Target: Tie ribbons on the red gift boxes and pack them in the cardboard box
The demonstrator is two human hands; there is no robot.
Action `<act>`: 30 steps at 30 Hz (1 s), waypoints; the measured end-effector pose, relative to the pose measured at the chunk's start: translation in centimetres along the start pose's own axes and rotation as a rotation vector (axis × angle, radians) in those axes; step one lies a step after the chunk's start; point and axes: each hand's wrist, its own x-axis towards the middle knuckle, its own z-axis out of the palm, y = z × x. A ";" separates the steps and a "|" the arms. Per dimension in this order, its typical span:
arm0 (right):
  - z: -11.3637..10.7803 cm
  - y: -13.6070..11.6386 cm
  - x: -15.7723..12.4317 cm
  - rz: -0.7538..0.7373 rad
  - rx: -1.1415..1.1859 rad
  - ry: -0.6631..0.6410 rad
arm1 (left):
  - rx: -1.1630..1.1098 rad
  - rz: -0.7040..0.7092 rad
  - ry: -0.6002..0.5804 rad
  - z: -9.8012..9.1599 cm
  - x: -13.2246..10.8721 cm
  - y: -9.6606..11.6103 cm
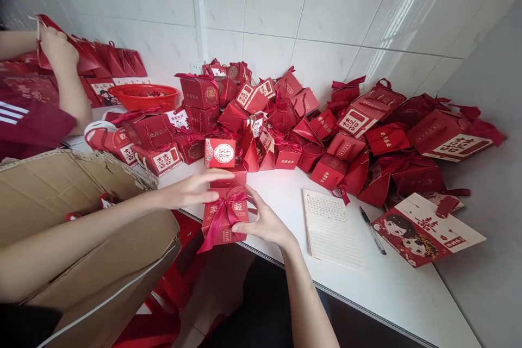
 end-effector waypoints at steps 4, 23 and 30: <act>0.6 0.5 -0.4 -0.083 -0.098 0.043 | 0.060 -0.400 0.093 -2.2 -1.9 0.8; 3.2 -2.1 -4.7 -0.371 -0.467 0.533 | 0.307 0.268 0.436 3.2 -3.6 7.6; 4.4 -5.3 -7.2 -0.486 -0.563 0.721 | 0.513 0.468 0.352 6.1 -7.2 11.1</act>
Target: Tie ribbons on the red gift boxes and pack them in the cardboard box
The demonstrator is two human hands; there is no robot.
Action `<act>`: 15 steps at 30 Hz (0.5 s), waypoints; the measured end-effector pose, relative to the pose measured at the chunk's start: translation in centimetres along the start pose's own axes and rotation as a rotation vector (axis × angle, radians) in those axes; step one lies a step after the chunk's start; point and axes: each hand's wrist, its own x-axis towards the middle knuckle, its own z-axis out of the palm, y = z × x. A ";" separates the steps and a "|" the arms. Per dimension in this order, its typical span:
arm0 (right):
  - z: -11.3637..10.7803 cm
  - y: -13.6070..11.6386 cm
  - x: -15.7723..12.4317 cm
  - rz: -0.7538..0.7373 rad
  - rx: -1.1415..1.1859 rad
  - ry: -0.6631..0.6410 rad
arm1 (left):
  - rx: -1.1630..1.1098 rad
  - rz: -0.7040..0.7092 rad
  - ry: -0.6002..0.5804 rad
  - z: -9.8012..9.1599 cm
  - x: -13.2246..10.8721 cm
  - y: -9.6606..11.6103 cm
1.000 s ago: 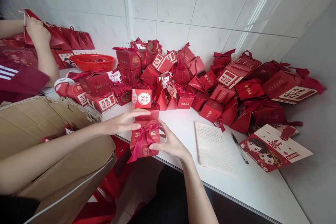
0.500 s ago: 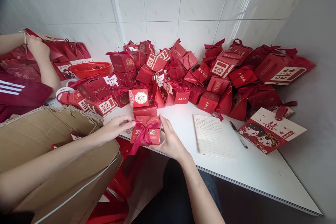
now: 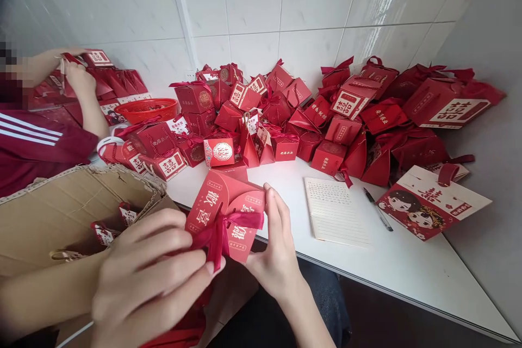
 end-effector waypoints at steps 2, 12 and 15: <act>-0.4 -0.6 -0.1 -0.011 0.013 0.043 | 0.044 -0.069 0.000 0.0 -0.7 1.5; -1.7 -1.2 -0.9 0.012 0.060 0.070 | 0.326 0.101 0.014 -1.4 -0.1 3.5; -1.8 -1.1 -1.1 0.034 0.047 0.071 | 0.308 0.239 -0.081 -2.5 0.5 2.8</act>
